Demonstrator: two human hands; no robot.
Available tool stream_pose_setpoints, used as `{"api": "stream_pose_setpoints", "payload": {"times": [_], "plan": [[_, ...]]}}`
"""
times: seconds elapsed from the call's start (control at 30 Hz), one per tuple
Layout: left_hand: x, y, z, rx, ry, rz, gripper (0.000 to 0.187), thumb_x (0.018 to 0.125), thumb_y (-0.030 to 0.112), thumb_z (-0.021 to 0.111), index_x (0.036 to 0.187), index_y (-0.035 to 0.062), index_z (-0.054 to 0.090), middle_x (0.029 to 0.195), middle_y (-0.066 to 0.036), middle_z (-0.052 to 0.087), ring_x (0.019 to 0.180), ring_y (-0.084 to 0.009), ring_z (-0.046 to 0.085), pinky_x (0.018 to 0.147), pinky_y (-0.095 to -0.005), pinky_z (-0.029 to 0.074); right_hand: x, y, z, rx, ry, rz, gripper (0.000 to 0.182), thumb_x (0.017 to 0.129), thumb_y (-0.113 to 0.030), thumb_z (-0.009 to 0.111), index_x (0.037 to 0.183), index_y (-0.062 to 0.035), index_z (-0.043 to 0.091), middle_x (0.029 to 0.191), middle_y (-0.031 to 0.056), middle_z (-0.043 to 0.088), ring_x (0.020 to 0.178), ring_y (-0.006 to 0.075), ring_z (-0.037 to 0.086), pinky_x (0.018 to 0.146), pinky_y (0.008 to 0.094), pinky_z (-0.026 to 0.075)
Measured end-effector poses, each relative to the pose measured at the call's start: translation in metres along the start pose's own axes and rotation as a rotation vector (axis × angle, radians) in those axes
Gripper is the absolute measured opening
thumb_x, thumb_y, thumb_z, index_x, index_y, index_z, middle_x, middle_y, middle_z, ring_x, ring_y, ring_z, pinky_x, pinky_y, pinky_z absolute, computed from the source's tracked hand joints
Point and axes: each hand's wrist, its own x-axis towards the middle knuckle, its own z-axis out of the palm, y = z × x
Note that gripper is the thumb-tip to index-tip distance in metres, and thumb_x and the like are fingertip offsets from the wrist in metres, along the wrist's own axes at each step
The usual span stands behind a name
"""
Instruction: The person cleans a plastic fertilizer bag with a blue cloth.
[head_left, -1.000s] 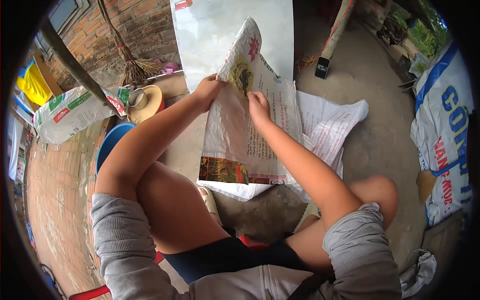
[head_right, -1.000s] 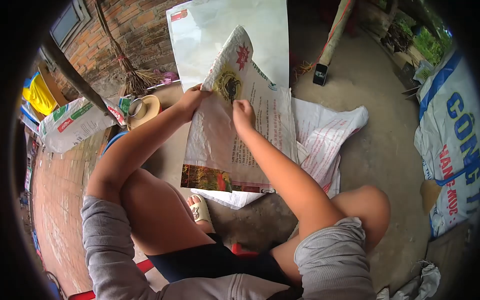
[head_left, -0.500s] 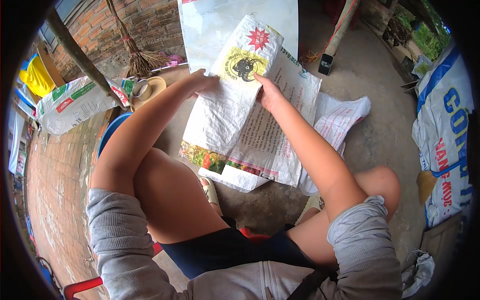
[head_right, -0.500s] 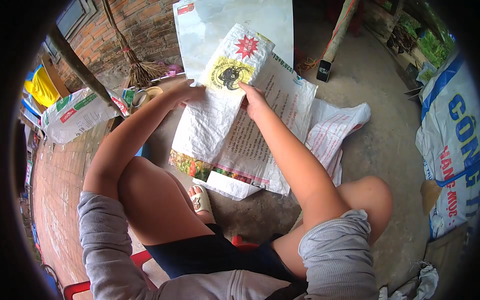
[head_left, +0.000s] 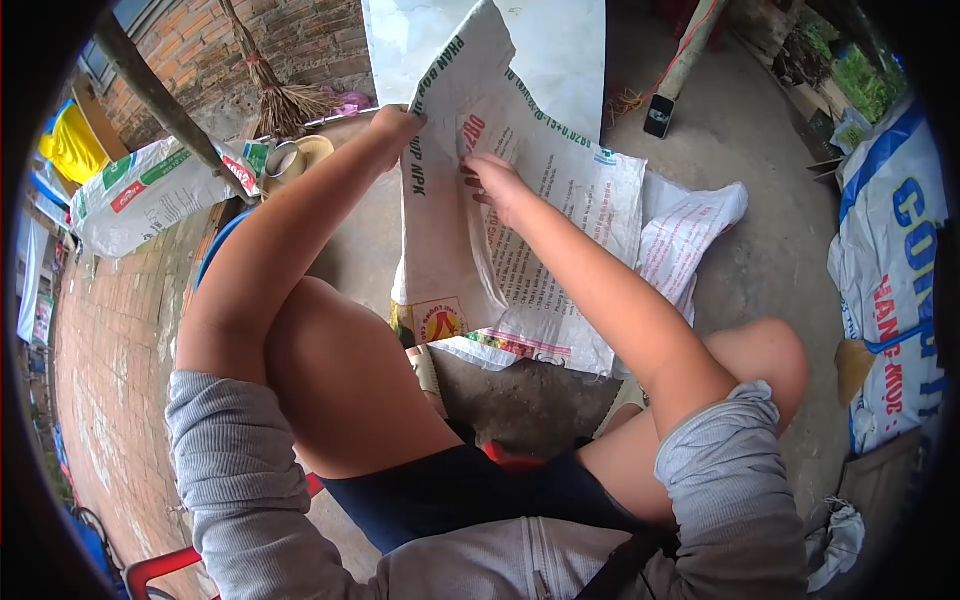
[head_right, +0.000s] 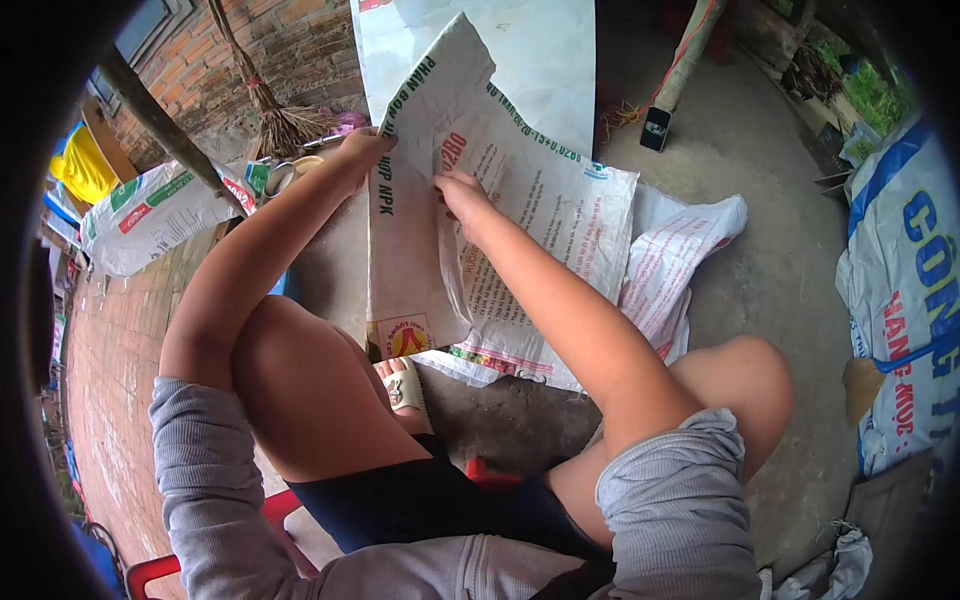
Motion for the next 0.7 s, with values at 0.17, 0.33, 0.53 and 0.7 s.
{"api": "stream_pose_setpoints", "payload": {"times": [0.17,0.33,0.53,0.7], "plan": [[-0.066,0.053,0.015,-0.113,-0.141,0.101,0.026,0.094,0.024,0.061,0.107,0.0031,0.067,0.098,-0.009,0.07,0.091,-0.0173,0.064,0.083,-0.0318,0.048,-0.015,0.021,-0.024,0.1,0.174,0.259,0.061,0.089,-0.051,0.061,0.132,-0.0086,0.051,0.122,0.0123,0.06,0.108,0.0262,0.059,0.087,0.0437,0.048],[-0.064,0.059,0.016,-0.098,-0.206,0.181,0.032,0.094,0.027,0.063,0.112,0.0005,0.065,0.099,-0.013,0.07,0.094,-0.0213,0.065,0.083,-0.0356,0.05,0.01,0.017,-0.026,0.466,-0.001,0.265,0.054,0.087,-0.044,0.067,0.123,-0.0052,0.055,0.115,0.0126,0.062,0.102,0.0272,0.062,0.086,0.0455,0.049],[-0.04,0.049,-0.008,0.784,0.332,0.429,0.061,0.086,0.038,0.07,0.133,0.0042,0.049,0.109,-0.014,0.067,0.1,-0.0215,0.064,0.088,-0.0355,0.048,0.006,-0.029,0.008,0.471,0.348,-0.316,0.024,0.088,-0.015,0.065,0.105,0.0005,0.06,0.096,0.0095,0.066,0.083,0.017,0.062,0.074,0.0328,0.05],[-0.066,0.074,-0.004,-0.338,-0.37,0.331,0.047,0.1,0.032,0.046,0.139,0.0048,0.043,0.12,-0.014,0.06,0.112,-0.0234,0.059,0.097,-0.037,0.047,-0.033,-0.054,0.055,0.039,-0.079,-0.57,0.045,0.094,-0.028,0.062,0.127,-0.0026,0.047,0.109,0.0081,0.061,0.097,0.0145,0.058,0.085,0.0299,0.047]]}}
